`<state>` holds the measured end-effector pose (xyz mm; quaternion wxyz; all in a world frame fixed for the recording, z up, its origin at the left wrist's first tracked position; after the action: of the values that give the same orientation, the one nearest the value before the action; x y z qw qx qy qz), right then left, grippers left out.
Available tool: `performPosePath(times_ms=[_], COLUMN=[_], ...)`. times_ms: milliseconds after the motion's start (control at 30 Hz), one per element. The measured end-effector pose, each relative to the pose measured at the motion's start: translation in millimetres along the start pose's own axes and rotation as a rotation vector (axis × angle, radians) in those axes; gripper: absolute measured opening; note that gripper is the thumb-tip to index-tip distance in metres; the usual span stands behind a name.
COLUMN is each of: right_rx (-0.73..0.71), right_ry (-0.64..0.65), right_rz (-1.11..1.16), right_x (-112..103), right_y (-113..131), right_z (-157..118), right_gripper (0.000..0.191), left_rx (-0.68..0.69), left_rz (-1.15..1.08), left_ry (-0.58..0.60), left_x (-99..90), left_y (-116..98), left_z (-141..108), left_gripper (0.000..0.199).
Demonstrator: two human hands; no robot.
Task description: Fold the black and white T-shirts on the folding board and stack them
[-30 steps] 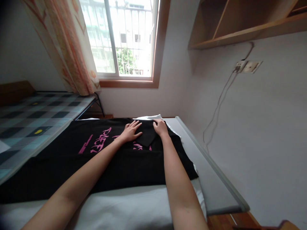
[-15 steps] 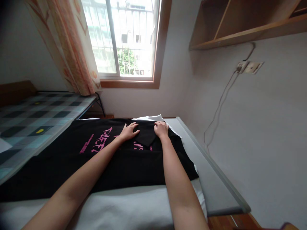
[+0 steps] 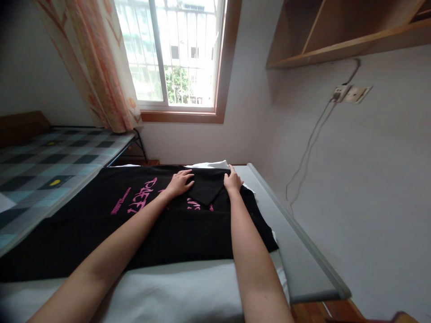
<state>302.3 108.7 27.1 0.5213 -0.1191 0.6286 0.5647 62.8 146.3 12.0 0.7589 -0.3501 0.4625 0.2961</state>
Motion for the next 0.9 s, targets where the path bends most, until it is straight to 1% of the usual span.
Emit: performPosePath(times_ms=[100, 167, 267, 333, 400, 467, 567, 667, 767, 833, 900], right_rx=[0.010, 0.017, 0.020, 0.008, -0.039, -0.107, -0.171, -0.183, -0.145, -0.137, -0.170], right_ry=[0.003, -0.003, -0.011, 0.002, 0.036, 0.080, 0.165, 0.301, 0.450, 0.495, 0.481], right_rz=[0.004, 0.002, 0.010, 0.023, 0.040, 0.052, 0.028, -0.012, -0.016, -0.034, -0.062], right_x=[0, 0, 1, 1, 1, 2, -1, -7, -13, -16, -18], right_y=[-1, -2, -2, -3, -3, -3, -3, 2, 9, 12, 13], right_z=[0, 1, 2, 3, 6, 9, 11, 10, 7, 6, 7], right_gripper=[0.052, 0.048, 0.044, 0.043, 0.048, 0.059, 0.068, 0.077, 0.089, 0.091, 0.086], left_rx=[0.008, -0.036, -0.200, -0.308, -0.387, -0.454, -0.511, -0.509, -0.507, -0.540, -0.585], left_rz=[-0.044, -0.068, -0.092, -0.121, -0.169, -0.248, -0.355, -0.383, -0.417, -0.491, -0.587], left_ry=[-0.040, -0.071, -0.132, -0.142, -0.093, -0.005, 0.110, 0.147, 0.176, 0.226, 0.280], left_x=[-0.7, -2.2, -7.5, -13.0, -19.0, -23.9, -27.3, -27.7, -30.5, -34.7, -39.4], left_y=[1, 1, 3, 7, 14, 21, 29, 29, 27, 26, 26], left_z=[1, 1, 2, 4, 7, 10, 13, 12, 9, 7, 5], left_gripper=[0.031, 0.025, 0.021, 0.026, 0.035, 0.044, 0.052, 0.057, 0.062, 0.067, 0.073])
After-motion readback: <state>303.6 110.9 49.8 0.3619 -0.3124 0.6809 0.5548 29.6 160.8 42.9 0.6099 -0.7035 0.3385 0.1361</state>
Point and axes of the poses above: each hand's wrist, its own z-axis towards the middle knuckle, its own x-axis out of the palm, y = z × x, the point moved 1 cm from there along z, towards the middle knuckle
